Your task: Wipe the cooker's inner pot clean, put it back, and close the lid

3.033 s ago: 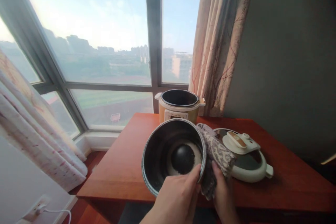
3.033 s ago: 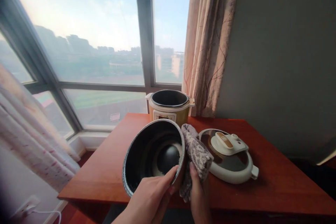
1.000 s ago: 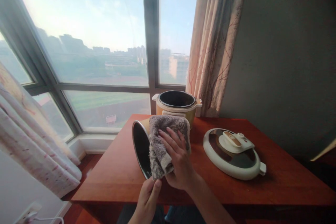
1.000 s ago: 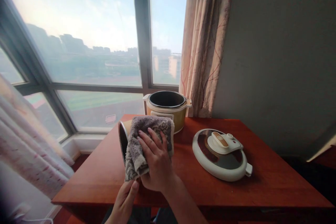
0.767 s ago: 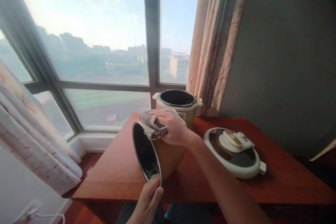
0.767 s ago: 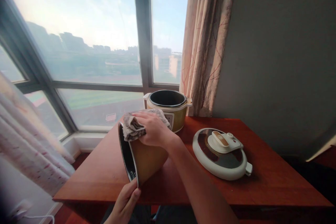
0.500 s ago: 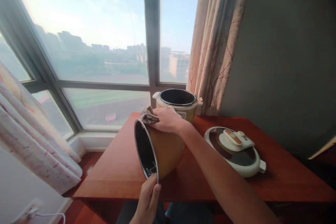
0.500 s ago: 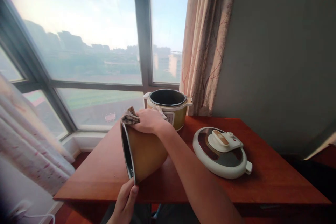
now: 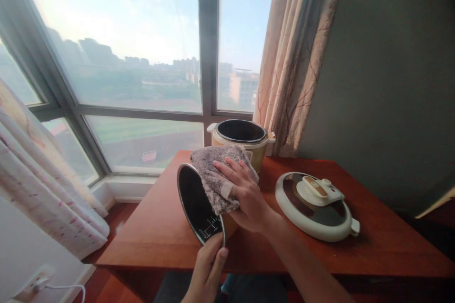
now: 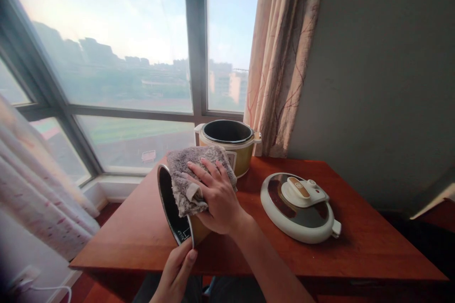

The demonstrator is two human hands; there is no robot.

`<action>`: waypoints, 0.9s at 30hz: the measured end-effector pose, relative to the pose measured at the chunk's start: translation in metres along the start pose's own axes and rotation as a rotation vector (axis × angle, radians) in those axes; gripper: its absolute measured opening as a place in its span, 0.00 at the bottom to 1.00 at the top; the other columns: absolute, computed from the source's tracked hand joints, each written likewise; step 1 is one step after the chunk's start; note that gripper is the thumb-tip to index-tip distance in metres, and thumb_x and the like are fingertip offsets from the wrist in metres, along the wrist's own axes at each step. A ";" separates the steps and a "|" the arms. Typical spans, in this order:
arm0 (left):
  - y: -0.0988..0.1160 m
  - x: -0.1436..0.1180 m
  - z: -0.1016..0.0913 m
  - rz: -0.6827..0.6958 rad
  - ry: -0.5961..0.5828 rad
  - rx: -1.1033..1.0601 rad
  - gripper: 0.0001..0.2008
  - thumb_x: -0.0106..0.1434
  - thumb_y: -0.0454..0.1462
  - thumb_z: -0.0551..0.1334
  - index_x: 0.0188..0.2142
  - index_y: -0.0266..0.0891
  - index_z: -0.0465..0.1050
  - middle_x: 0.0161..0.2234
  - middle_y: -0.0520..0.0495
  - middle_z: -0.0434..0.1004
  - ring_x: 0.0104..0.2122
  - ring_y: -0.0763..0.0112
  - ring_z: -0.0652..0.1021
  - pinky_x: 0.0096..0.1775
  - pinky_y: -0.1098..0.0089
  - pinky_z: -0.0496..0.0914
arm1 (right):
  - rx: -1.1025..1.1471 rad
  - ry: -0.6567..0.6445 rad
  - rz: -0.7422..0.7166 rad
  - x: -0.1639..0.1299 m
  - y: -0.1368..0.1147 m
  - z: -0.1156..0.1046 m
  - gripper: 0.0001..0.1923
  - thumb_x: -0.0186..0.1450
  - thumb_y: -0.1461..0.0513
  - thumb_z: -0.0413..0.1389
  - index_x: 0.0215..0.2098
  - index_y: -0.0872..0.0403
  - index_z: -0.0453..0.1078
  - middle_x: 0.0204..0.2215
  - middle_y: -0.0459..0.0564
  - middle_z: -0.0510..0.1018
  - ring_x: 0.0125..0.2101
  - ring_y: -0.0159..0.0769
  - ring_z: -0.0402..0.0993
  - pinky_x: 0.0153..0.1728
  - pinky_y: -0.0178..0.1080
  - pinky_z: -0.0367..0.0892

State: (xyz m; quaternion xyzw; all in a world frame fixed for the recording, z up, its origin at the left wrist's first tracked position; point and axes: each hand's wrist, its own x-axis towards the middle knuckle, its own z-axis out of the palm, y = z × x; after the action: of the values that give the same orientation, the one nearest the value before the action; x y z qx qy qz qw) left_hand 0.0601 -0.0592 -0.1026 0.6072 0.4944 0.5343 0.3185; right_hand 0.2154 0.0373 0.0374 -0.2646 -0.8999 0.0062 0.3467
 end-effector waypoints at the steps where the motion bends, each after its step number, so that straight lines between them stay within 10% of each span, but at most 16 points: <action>1: -0.001 0.000 0.000 -0.022 0.013 -0.011 0.26 0.63 0.55 0.59 0.49 0.41 0.80 0.46 0.40 0.82 0.47 0.53 0.79 0.53 0.60 0.72 | -0.003 0.005 0.007 -0.008 -0.002 0.002 0.33 0.64 0.59 0.52 0.67 0.49 0.56 0.70 0.46 0.53 0.69 0.49 0.42 0.68 0.57 0.36; 18: 0.030 0.041 -0.031 -0.351 0.057 -0.456 0.28 0.59 0.57 0.63 0.44 0.36 0.79 0.41 0.43 0.83 0.45 0.57 0.78 0.49 0.64 0.72 | -0.034 0.037 0.027 -0.107 -0.019 0.084 0.36 0.61 0.57 0.51 0.67 0.49 0.54 0.71 0.50 0.46 0.70 0.57 0.34 0.64 0.66 0.42; 27: 0.051 0.035 -0.018 -0.433 0.186 -0.569 0.32 0.52 0.59 0.68 0.45 0.36 0.79 0.45 0.41 0.82 0.51 0.53 0.77 0.55 0.59 0.70 | -0.023 0.103 0.050 -0.036 -0.024 0.027 0.37 0.56 0.59 0.51 0.65 0.48 0.57 0.70 0.47 0.52 0.69 0.54 0.42 0.66 0.62 0.35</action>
State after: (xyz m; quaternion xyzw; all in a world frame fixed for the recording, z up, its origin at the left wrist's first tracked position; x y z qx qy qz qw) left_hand 0.0534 -0.0444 -0.0403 0.3246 0.4698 0.6235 0.5340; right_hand 0.2096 0.0036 -0.0008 -0.2911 -0.8738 -0.0091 0.3894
